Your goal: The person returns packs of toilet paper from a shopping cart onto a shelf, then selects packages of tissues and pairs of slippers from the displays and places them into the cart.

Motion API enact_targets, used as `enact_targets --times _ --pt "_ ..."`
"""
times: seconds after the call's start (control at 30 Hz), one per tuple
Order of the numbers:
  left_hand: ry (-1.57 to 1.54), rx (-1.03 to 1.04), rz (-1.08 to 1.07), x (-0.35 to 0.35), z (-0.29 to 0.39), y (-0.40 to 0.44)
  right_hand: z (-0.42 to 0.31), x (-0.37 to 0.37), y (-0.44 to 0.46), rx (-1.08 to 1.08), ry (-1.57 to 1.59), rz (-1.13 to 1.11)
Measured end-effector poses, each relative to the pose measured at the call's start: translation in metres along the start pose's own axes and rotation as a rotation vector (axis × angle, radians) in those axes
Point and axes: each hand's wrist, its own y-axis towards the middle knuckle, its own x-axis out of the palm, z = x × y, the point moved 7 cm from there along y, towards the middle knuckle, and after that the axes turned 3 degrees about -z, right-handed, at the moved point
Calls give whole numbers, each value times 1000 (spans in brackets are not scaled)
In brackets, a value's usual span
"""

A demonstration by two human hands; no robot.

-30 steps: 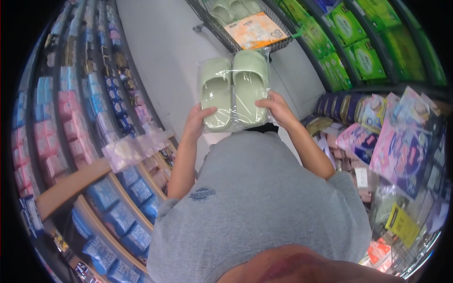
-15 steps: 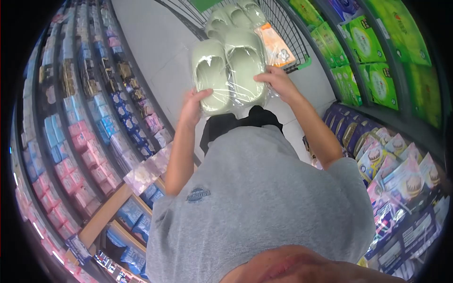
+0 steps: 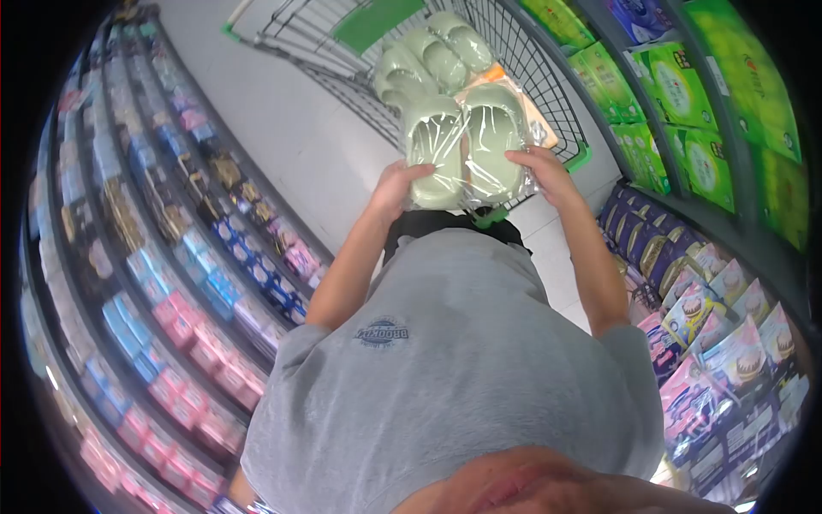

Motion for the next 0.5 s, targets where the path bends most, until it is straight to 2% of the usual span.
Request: enact_targets --times 0.1,0.17,0.23,0.27,0.3,0.37,0.47,0.5 --pt "-19 -47 -106 -6 22 51 -44 -2 25 49 -137 127" --pt "-66 22 -88 -18 37 84 -55 -13 66 62 -198 190" --pt "-66 10 -137 -38 41 123 -73 -16 102 89 -422 254" --pt "37 14 -135 -50 47 144 -87 -21 125 79 -619 284" --pt "143 15 -132 -59 53 165 -96 -26 152 111 -727 285" --pt "128 54 -34 -79 61 210 -110 -34 204 144 -939 287" --pt "125 81 17 -85 84 268 -148 -33 262 52 -1237 360" --pt "153 90 33 -91 88 293 -155 -35 280 67 -1236 358"
